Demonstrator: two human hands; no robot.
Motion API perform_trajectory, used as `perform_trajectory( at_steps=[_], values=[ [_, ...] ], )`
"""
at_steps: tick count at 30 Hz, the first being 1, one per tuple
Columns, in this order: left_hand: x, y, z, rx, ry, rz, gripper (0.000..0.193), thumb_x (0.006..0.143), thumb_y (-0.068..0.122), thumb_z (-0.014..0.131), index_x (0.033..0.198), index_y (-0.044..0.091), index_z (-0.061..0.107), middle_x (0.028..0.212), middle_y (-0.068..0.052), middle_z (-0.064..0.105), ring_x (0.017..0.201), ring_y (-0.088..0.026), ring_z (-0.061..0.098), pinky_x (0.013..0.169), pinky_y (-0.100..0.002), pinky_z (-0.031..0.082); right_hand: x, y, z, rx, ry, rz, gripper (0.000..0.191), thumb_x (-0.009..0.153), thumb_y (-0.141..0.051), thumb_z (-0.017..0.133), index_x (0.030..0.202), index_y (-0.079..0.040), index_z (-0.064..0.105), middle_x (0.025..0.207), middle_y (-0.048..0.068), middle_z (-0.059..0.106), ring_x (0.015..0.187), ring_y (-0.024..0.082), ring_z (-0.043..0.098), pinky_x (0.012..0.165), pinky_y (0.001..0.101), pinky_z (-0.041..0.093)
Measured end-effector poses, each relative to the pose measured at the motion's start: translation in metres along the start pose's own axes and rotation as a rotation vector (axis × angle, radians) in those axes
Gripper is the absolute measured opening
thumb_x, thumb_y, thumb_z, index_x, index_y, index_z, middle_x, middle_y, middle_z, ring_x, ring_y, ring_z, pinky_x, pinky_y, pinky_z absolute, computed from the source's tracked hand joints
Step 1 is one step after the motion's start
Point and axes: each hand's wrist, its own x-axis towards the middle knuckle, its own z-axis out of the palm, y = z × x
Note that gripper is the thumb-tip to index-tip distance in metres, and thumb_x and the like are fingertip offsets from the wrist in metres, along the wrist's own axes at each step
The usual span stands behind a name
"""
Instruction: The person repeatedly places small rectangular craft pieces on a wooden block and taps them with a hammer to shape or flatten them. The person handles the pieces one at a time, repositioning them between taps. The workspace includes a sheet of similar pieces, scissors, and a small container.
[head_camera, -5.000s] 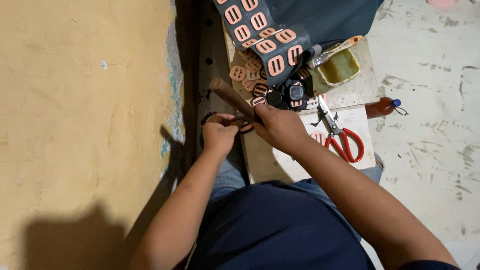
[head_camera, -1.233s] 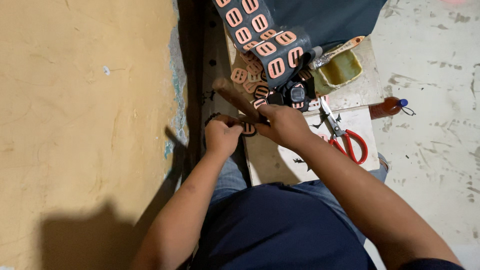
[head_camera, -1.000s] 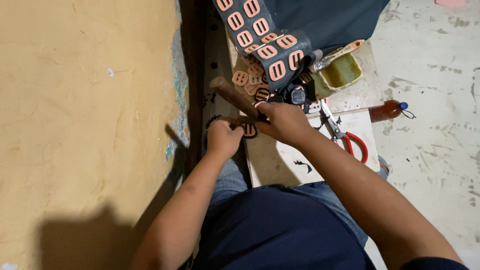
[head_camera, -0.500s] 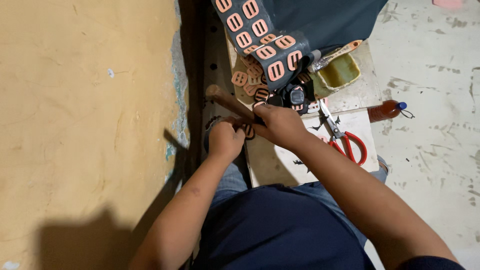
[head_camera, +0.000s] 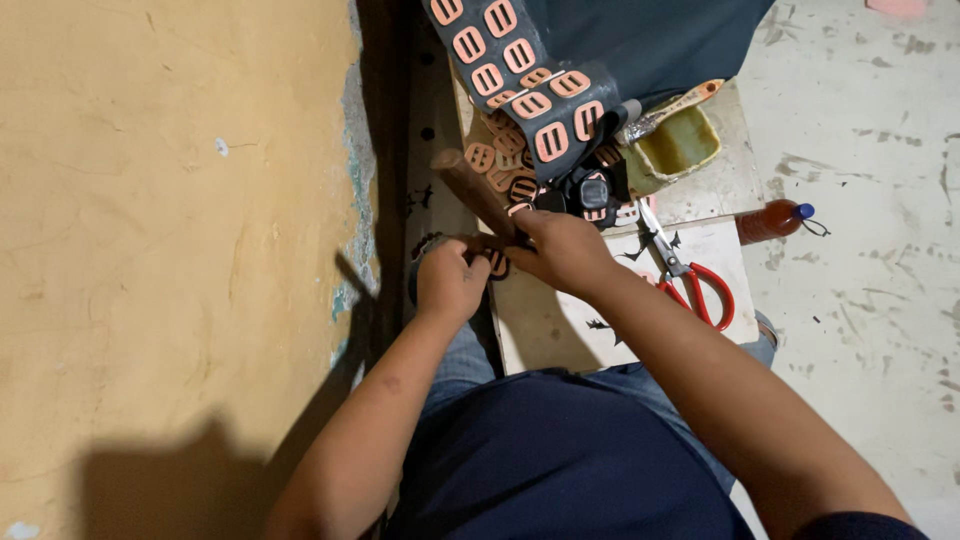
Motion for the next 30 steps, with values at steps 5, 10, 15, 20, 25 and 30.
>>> perform_trajectory(
  at_steps=[5,10,15,20,25,30],
  values=[
    [0.000,0.001,0.002,0.228,-0.065,-0.153,0.023,0.083,0.023,0.073,0.080,-0.001,0.073,0.083,-0.026,0.069,0.083,-0.043,0.068,0.077,-0.049,0.054,0.007,-0.001,-0.005,-0.080,-0.068,-0.016,0.028,0.083,-0.035,0.077,0.100,-0.014,0.067,0.090,0.012,0.073,0.083,0.038,0.069,0.069,0.0508,0.053],
    [-0.006,-0.002,0.003,0.041,0.036,-0.032,0.019,0.079,0.017,0.073,0.092,0.004,0.074,0.081,-0.022,0.071,0.079,-0.041,0.069,0.071,-0.045,0.055,-0.005,0.005,-0.012,-0.118,-0.060,-0.084,0.026,0.081,-0.027,0.074,0.101,-0.012,0.066,0.089,0.012,0.071,0.079,0.038,0.069,0.065,0.0508,0.053],
    [-0.002,-0.007,0.005,-0.132,-0.047,-0.197,0.016,0.082,0.019,0.073,0.089,0.005,0.073,0.084,-0.017,0.075,0.077,-0.033,0.075,0.070,-0.039,0.057,-0.031,0.001,0.001,-0.139,0.026,-0.061,0.024,0.085,-0.028,0.073,0.100,-0.011,0.065,0.094,0.011,0.070,0.074,0.037,0.069,0.062,0.0494,0.053],
    [-0.002,-0.005,-0.001,-0.040,-0.042,-0.072,0.019,0.079,0.021,0.073,0.090,0.007,0.077,0.085,-0.019,0.074,0.080,-0.036,0.072,0.072,-0.042,0.056,-0.016,0.004,-0.003,-0.052,0.020,0.002,0.024,0.084,-0.030,0.074,0.100,-0.013,0.066,0.092,0.009,0.072,0.077,0.036,0.070,0.064,0.0485,0.054],
    [0.003,0.003,-0.005,0.039,-0.058,-0.042,0.020,0.079,0.021,0.071,0.091,0.008,0.079,0.081,-0.019,0.073,0.077,-0.038,0.070,0.071,-0.046,0.054,0.006,0.001,-0.002,-0.101,-0.041,0.011,0.031,0.084,-0.033,0.076,0.104,-0.012,0.066,0.088,0.012,0.070,0.079,0.038,0.068,0.065,0.0507,0.052],
    [-0.002,-0.001,-0.001,-0.036,-0.015,-0.043,0.019,0.079,0.022,0.071,0.087,0.006,0.076,0.079,-0.018,0.073,0.074,-0.036,0.071,0.070,-0.044,0.056,-0.024,0.002,0.000,-0.039,0.041,-0.042,0.029,0.082,-0.029,0.075,0.103,-0.011,0.065,0.096,0.012,0.070,0.082,0.037,0.069,0.066,0.0490,0.053]
  ],
)
